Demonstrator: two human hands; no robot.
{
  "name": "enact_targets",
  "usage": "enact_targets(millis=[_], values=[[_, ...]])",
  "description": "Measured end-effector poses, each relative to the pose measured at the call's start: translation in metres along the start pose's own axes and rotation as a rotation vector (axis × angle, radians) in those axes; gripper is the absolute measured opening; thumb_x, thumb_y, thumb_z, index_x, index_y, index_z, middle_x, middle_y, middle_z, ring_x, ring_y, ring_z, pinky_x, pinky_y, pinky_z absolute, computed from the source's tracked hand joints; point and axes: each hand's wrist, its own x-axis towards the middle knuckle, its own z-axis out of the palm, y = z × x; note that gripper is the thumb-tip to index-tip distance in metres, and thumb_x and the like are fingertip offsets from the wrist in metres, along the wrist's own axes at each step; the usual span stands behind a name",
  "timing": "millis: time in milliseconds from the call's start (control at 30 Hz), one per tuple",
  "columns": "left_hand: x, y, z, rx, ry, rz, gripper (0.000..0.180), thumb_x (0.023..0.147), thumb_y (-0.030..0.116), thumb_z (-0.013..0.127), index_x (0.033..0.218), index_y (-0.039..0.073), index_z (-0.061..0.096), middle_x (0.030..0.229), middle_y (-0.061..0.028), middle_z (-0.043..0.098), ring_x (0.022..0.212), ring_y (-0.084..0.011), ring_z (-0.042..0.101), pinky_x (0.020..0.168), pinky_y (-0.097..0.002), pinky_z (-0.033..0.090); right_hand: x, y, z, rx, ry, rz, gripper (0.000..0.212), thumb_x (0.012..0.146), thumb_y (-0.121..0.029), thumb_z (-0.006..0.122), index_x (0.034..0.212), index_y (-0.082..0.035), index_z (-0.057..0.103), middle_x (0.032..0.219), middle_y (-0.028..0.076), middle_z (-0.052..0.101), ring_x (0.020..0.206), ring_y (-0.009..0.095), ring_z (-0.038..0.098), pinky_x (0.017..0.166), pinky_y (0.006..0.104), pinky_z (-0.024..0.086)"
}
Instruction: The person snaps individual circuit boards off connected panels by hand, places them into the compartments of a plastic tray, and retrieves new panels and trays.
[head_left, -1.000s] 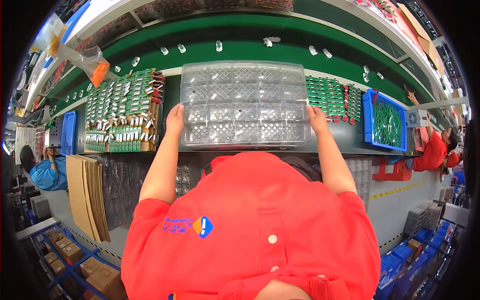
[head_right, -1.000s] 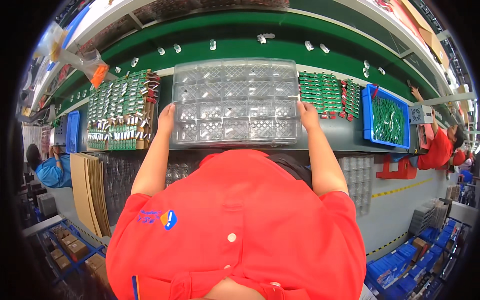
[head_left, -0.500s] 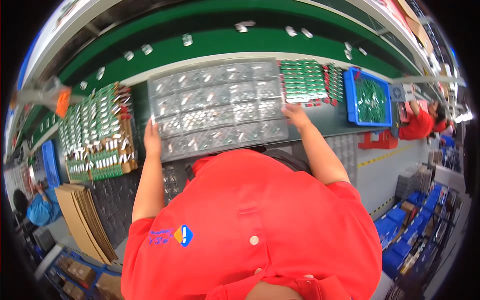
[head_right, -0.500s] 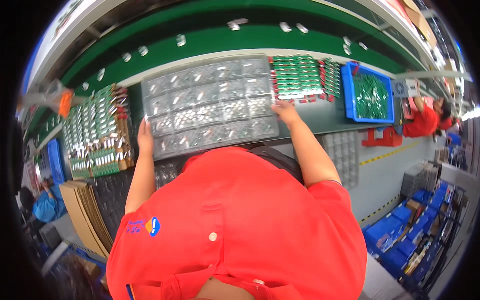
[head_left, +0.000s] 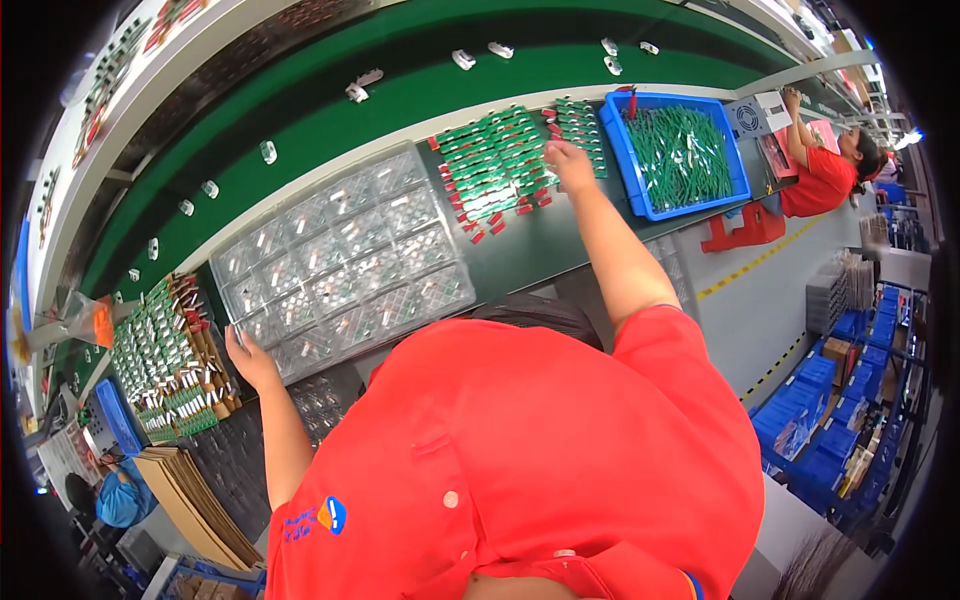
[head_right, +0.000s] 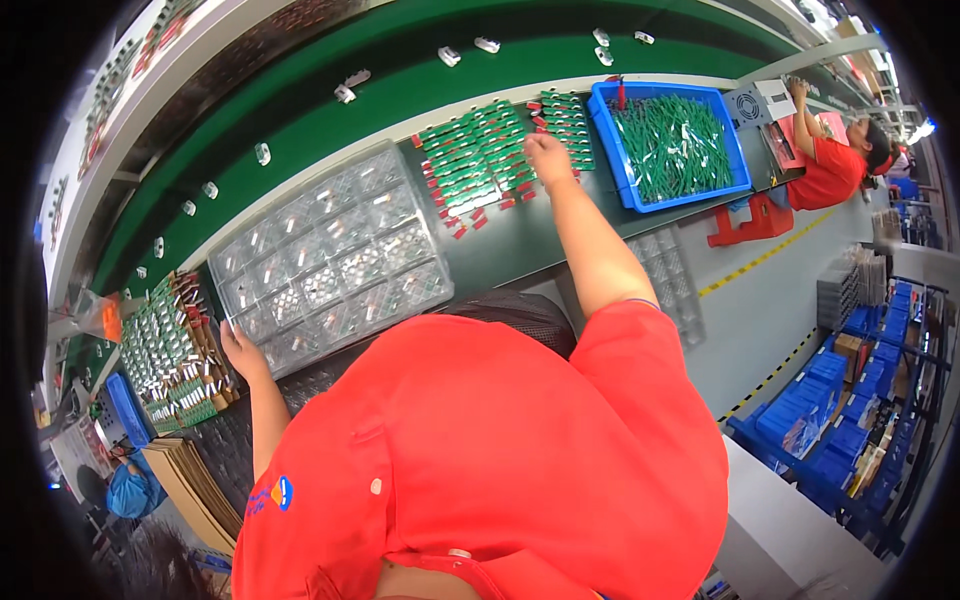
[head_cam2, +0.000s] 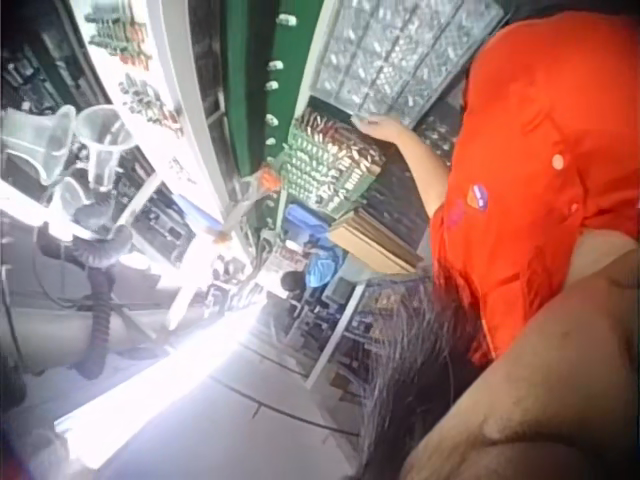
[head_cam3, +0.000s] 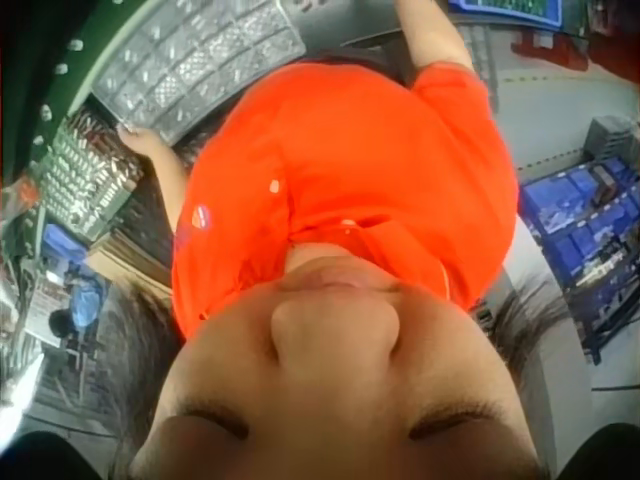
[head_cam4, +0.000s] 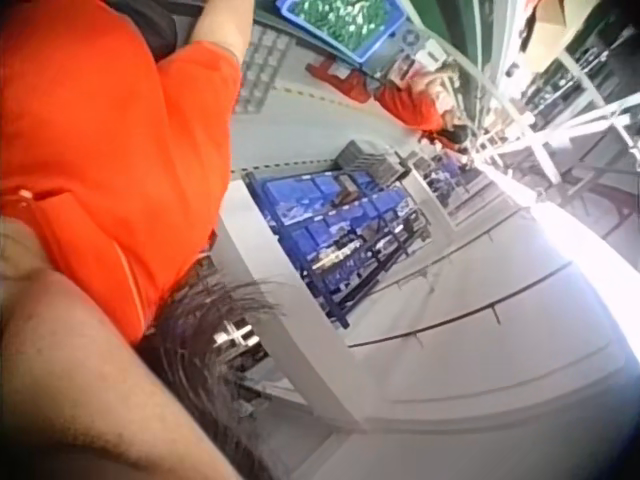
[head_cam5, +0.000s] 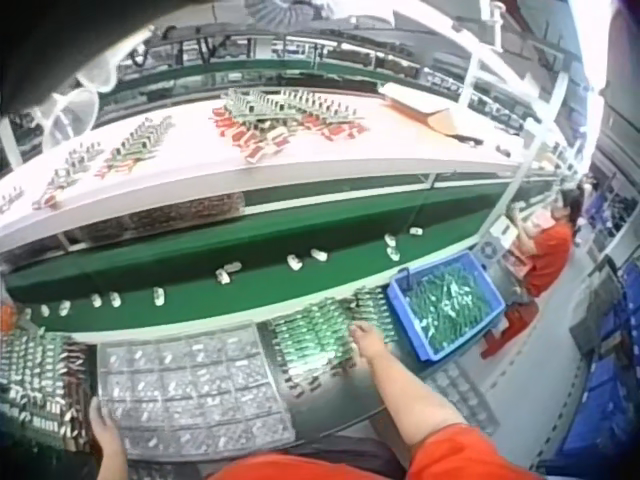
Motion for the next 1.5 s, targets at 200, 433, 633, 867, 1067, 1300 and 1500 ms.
enact_targets(millis=[200,433,633,867,1067,1300,1500], values=[[-0.048,0.044,0.003,0.013,-0.058,-0.056,0.033,0.088,0.012,0.045,0.118,-0.004,0.044,0.119,-0.0159,0.048,0.110,-0.0247,0.046,0.092,-0.0315,0.036,0.062,0.009,-0.069,-0.716,0.296,-0.094,0.041,0.077,-0.025,0.053,0.106,0.005,0.054,0.103,0.025,0.056,0.097,0.035,0.054,0.086,0.0363,0.042],[-0.107,0.064,0.005,0.009,-0.051,-0.169,0.032,0.088,0.013,0.045,0.116,-0.004,0.046,0.113,-0.0164,0.052,0.104,-0.0222,0.051,0.089,-0.0304,0.038,0.094,0.021,-0.078,-0.744,0.160,0.043,0.056,0.075,-0.030,0.056,0.114,0.009,0.045,0.108,0.030,0.051,0.103,0.038,0.050,0.089,0.0375,0.040],[-0.126,0.079,0.013,-0.010,-0.093,-0.189,0.027,0.087,0.009,0.046,0.111,-0.003,0.050,0.113,-0.0149,0.052,0.100,-0.0224,0.053,0.085,-0.0297,0.041,0.101,0.023,-0.062,-0.413,0.268,-0.144,0.040,0.077,-0.028,0.058,0.097,0.007,0.057,0.091,0.023,0.060,0.086,0.035,0.058,0.078,0.0345,0.044],[-0.105,0.111,0.027,-0.060,-0.198,-0.086,0.028,0.087,0.010,0.046,0.112,-0.002,0.050,0.113,-0.0129,0.052,0.105,-0.0204,0.050,0.090,-0.0294,0.038,0.068,-0.017,-0.049,0.170,0.224,-0.130,0.020,0.076,-0.018,0.065,0.079,0.001,0.064,0.070,0.001,0.059,0.064,0.007,0.050,0.058,0.0216,0.040],[-0.066,0.181,0.038,-0.341,-0.403,0.010,0.027,0.087,0.011,0.045,0.111,-0.002,0.051,0.112,-0.0130,0.054,0.103,-0.0204,0.052,0.090,-0.0295,0.038,-0.031,-0.108,-0.045,0.091,0.169,-0.426,0.015,0.080,-0.014,0.061,0.081,0.001,0.062,0.070,-0.002,0.056,0.064,0.004,0.047,0.058,0.0185,0.038],[-0.022,0.267,0.001,-0.702,-0.568,0.480,0.034,0.086,0.020,0.047,0.116,0.004,0.047,0.115,-0.0153,0.052,0.109,-0.0238,0.049,0.090,-0.0319,0.038,-0.160,-0.201,0.040,0.157,-0.337,-0.368,0.009,0.080,-0.006,0.057,0.086,0.001,0.060,0.082,0.001,0.059,0.076,0.007,0.051,0.070,0.0207,0.039],[-0.003,0.229,-0.063,-0.940,-0.824,0.153,0.027,0.089,0.022,0.045,0.108,0.003,0.050,0.091,-0.0090,0.058,0.079,-0.0168,0.057,0.070,-0.0272,0.045,-0.231,-0.221,0.146,0.350,-0.624,-0.104,0.008,0.082,-0.009,0.055,0.082,-0.002,0.059,0.080,0.002,0.059,0.072,0.008,0.052,0.068,0.0216,0.040]])
